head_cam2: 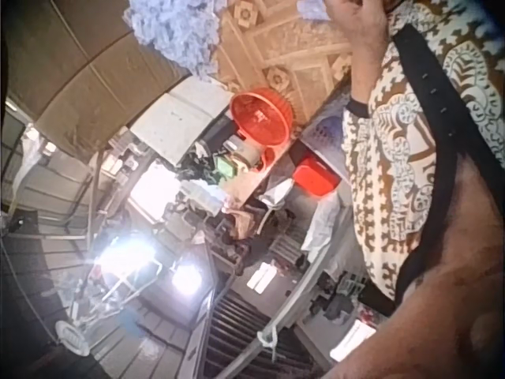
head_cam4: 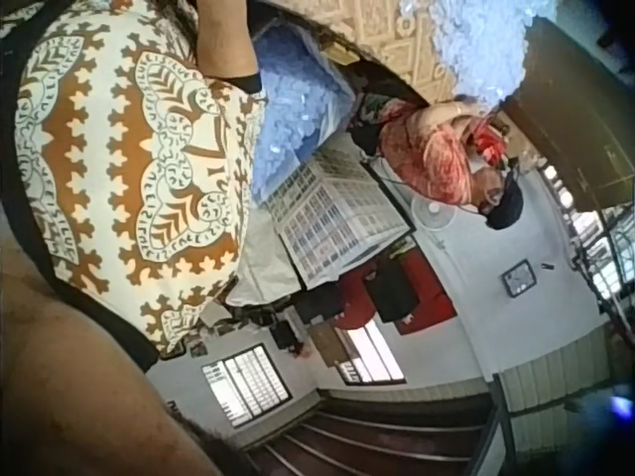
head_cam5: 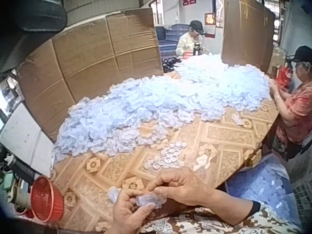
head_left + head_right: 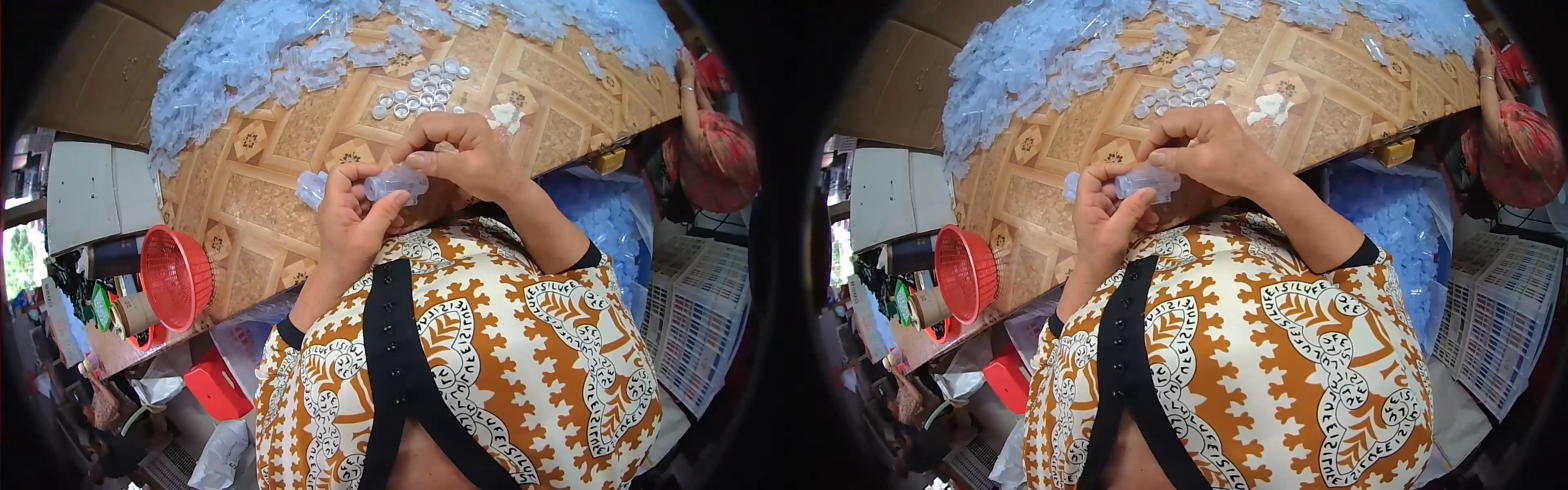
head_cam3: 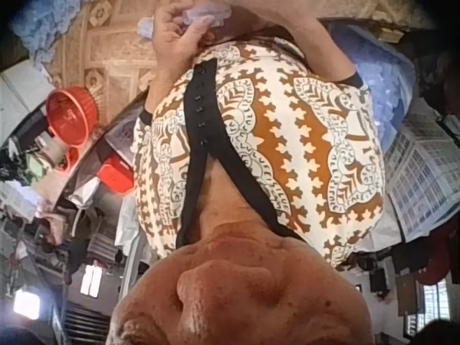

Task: The person assembles plastic components by hand, picking up clear plastic housings and small circular caps from the table, pressing the caps into the housings, and setting the assembled pieces onto the table.

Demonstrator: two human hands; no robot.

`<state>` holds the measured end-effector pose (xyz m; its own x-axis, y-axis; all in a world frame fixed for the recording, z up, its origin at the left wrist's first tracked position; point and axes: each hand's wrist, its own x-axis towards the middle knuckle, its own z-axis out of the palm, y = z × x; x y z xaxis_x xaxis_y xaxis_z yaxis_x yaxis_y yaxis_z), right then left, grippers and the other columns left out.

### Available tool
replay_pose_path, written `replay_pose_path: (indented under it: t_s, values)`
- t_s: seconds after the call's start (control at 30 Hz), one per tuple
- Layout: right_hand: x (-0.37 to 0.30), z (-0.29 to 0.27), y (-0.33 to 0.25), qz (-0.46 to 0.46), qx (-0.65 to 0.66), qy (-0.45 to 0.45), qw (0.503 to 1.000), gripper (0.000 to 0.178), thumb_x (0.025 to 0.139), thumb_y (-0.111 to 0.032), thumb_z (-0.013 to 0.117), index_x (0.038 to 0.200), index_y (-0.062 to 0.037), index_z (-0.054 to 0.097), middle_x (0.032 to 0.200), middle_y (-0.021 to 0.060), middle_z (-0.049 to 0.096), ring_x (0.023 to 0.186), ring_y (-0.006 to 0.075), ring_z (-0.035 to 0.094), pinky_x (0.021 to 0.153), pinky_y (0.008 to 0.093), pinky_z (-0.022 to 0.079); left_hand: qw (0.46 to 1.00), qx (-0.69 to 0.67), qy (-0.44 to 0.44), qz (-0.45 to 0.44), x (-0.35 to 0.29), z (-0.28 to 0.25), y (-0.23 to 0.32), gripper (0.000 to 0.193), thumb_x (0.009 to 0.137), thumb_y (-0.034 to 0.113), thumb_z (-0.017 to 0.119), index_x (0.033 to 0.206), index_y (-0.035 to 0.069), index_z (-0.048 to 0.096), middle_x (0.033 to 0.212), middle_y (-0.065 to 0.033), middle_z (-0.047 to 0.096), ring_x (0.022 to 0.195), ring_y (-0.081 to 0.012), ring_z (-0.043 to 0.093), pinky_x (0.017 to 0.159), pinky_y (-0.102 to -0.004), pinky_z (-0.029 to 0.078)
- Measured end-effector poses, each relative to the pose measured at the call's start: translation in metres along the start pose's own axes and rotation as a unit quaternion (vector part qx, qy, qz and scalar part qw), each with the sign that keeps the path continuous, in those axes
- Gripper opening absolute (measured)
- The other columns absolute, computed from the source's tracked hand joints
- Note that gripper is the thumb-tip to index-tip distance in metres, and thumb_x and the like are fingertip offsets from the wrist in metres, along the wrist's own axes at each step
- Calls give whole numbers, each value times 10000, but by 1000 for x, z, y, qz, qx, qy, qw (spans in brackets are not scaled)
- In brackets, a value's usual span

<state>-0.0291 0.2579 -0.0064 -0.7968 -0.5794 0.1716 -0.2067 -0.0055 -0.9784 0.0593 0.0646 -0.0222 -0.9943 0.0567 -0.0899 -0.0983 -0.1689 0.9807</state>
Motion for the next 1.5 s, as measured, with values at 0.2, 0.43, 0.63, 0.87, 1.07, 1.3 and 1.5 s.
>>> replay_pose_path:
  t_s: [0.2, 0.43, 0.63, 0.87, 1.07, 1.3, 1.5]
  values:
    - [-5, 5, 11, 16, 13, 6, 1000, 124, 909, -40, 679, 1006, 9, 739, 908, 34, 700, 836, 82, 614, 732, 247, 492, 1000, 1, -18, -7, 1, 0, 0, 407, 906, 27, 709, 1220, 37, 450, 915, -99, 659, 679, -109, 653, 579, -213, 541]
    - [5, 9, 14, 66, -2, 88, 994, 123, 891, -19, 687, 1003, 10, 730, 895, 35, 706, 814, 88, 623, 698, 268, 507, 999, -1, -25, -21, 5, -1, -1, 408, 907, 19, 703, 1224, 40, 447, 916, -98, 661, 677, -109, 654, 578, -211, 538]
    - [3, 14, 11, -93, -56, 52, 993, 120, 842, 34, 688, 951, 3, 727, 881, 53, 693, 822, 139, 640, 725, 280, 494, 999, -2, -30, -14, 3, -1, -3, 409, 909, 8, 691, 1229, 38, 439, 911, -100, 659, 668, -115, 654, 577, -215, 539]
    - [0, 8, 11, -1, 42, 23, 999, 103, 861, 16, 693, 958, 7, 728, 917, 41, 698, 840, 103, 635, 749, 251, 505, 999, -16, -40, -29, 2, 1, 0, 397, 917, 9, 686, 1214, 28, 424, 905, -99, 653, 663, -97, 633, 575, -208, 524]
    - [5, 1, 13, 160, 230, -63, 958, 175, 851, -71, 751, 1010, -18, 699, 941, 25, 692, 823, 94, 629, 737, 237, 527, 998, -24, -46, -21, -2, -1, -2, 387, 925, 8, 682, 1205, 33, 417, 898, -86, 647, 648, -72, 602, 565, -197, 498]
    - [11, 1, 16, 201, 293, -130, 926, 193, 818, -30, 740, 1006, -32, 695, 916, 25, 676, 808, 113, 614, 741, 241, 512, 998, -34, -56, -20, -4, -8, -4, 389, 915, 6, 694, 1211, 40, 442, 901, -75, 645, 644, -66, 593, 554, -189, 482]
    - [10, 4, 12, 226, 243, -141, 933, 303, 817, -25, 745, 1107, -27, 657, 940, 35, 662, 814, 118, 622, 727, 245, 516, 997, 10, -79, 15, -7, -9, 3, 384, 914, 3, 695, 1213, 44, 458, 928, -68, 640, 662, -52, 590, 554, -185, 474]
